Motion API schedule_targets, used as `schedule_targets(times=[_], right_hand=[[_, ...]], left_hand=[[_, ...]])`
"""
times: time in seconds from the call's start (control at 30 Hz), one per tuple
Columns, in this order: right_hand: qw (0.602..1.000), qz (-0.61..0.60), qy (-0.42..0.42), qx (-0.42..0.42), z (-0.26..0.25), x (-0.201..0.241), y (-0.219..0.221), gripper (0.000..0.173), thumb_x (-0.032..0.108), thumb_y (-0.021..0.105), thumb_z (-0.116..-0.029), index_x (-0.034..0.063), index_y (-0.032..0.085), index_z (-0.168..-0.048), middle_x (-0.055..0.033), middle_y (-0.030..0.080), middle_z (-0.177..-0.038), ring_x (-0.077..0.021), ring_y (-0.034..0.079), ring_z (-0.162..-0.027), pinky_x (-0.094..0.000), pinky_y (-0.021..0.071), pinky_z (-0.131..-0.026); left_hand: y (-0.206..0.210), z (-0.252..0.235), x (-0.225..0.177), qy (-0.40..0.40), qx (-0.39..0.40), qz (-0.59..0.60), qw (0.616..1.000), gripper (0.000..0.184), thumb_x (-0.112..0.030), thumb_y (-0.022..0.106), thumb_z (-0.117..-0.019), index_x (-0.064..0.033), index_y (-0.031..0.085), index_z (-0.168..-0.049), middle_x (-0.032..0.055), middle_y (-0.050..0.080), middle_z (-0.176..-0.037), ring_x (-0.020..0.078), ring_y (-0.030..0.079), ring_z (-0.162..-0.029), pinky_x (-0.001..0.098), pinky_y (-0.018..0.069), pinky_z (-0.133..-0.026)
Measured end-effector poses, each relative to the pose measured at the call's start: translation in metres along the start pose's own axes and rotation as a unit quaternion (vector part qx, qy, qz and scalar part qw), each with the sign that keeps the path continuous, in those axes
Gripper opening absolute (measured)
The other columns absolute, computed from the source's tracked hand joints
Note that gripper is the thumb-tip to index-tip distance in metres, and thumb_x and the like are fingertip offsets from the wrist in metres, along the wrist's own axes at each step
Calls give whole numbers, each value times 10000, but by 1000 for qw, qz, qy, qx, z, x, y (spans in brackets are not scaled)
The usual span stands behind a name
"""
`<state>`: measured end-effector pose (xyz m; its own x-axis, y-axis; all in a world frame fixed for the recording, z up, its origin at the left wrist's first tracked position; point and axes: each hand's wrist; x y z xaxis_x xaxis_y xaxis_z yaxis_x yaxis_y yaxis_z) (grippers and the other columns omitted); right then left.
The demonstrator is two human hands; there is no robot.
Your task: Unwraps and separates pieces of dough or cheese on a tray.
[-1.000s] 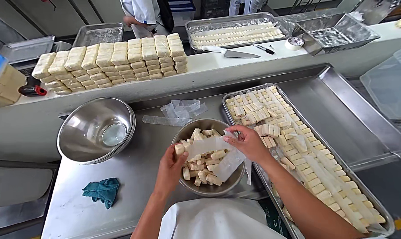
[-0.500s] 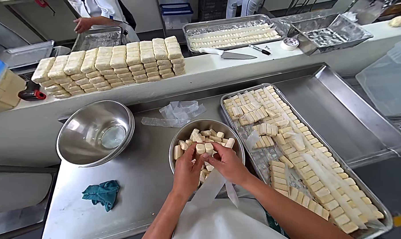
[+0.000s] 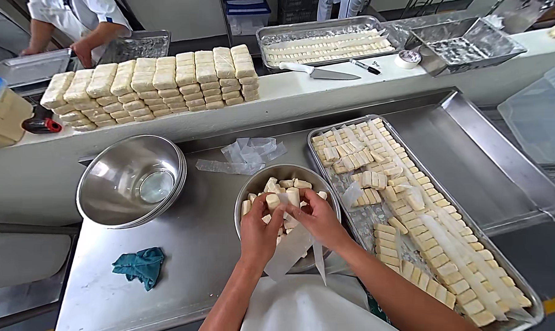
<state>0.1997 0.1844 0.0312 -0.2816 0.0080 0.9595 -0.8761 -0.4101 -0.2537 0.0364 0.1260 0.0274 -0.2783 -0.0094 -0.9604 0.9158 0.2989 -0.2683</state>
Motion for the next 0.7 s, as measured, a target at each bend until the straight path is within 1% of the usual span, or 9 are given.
schedule_targets(times=[0.13, 0.2, 0.27, 0.33, 0.4, 0.5, 0.57, 0.63, 0.7], right_hand=[[990, -131, 59, 1, -4, 3, -11, 314, 165, 652, -979, 55, 582, -1266, -71, 689, -1044, -138, 672, -863, -304, 574, -737], [981, -170, 95, 11, -3, 4, -16, 257, 134, 605, -1000, 64, 596, -1247, -53, 681, -1009, -97, 649, -817, -246, 548, -696], [972, -198, 121, 28, -2, 8, -18, 240, 119, 544, -1019, 68, 607, -1245, -35, 676, -975, -70, 634, -771, -215, 535, -666], [964, -222, 141, 45, -3, 12, -17, 293, 140, 452, -1043, 72, 583, -1297, -30, 667, -935, -56, 624, -726, -210, 535, -643], [958, -240, 149, 51, -3, 19, -15, 316, 176, 424, -1059, 90, 575, -1323, -31, 680, -906, -53, 636, -690, -205, 546, -618], [977, -182, 101, 49, -6, 23, -20, 310, 206, 583, -1023, 108, 579, -1318, -31, 713, -999, -73, 677, -785, -226, 577, -687], [998, -17, 55, 9, -17, 17, -30, 465, 233, 710, -962, 81, 553, -1373, -84, 707, -1084, -164, 698, -901, -354, 600, -794], [983, 175, 26, -39, -28, 7, -44, 614, 324, 755, -939, 52, 520, -1437, -151, 701, -1062, -293, 691, -893, -528, 575, -776], [969, 235, 9, -82, -35, -1, -60, 557, 358, 734, -951, 39, 587, -1383, -129, 712, -988, -301, 676, -849, -546, 552, -742]], left_hand=[[-10, -6, 1, -64, -5, 131, 989, 374, -97, 419, -1041, -20, 485, -1401, 90, 706, -1067, 158, 720, -861, 347, 615, -789], [-16, -12, 3, -96, 18, 167, 981, 378, -114, 387, -1044, -29, 496, -1396, 102, 693, -1184, 197, 722, -986, 376, 610, -857], [-19, -14, 11, -93, 86, 137, 982, 507, -181, 493, -969, -50, 467, -1458, 108, 558, -1434, 214, 581, -1278, 429, 518, -1023], [-11, -15, 17, -100, 159, 124, 974, 719, -202, 652, -877, -87, 388, -1536, 101, 478, -1522, 222, 502, -1367, 453, 481, -1076], [2, -13, 22, -126, 208, 133, 961, 834, -189, 730, -866, -117, 309, -1582, 97, 559, -1441, 216, 568, -1298, 440, 506, -1058], [13, -10, 24, -157, 209, 139, 955, 531, -82, 627, -988, -53, 441, -1485, 98, 732, -1041, 166, 725, -926, 351, 604, -871], [8, -12, 24, -176, 195, 94, 960, 237, -53, 527, -1032, 10, 632, -1234, 63, 712, -849, 112, 684, -737, 295, 586, -737], [-3, -14, 22, -194, 184, 50, 962, 231, -75, 492, -1066, 14, 699, -1117, 61, 692, -799, 99, 646, -668, 271, 564, -665], [-10, -15, 15, -189, 150, 26, 970, 247, -63, 452, -1073, 10, 687, -1087, 37, 636, -700, 90, 611, -608, 239, 531, -607]])
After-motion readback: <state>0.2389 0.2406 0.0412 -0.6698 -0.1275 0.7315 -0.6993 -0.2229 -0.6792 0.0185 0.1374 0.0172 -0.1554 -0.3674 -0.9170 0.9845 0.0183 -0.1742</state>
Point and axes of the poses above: each hand's wrist, its own z-axis away from the middle knuckle, its own y-axis out of the palm, x = y × z
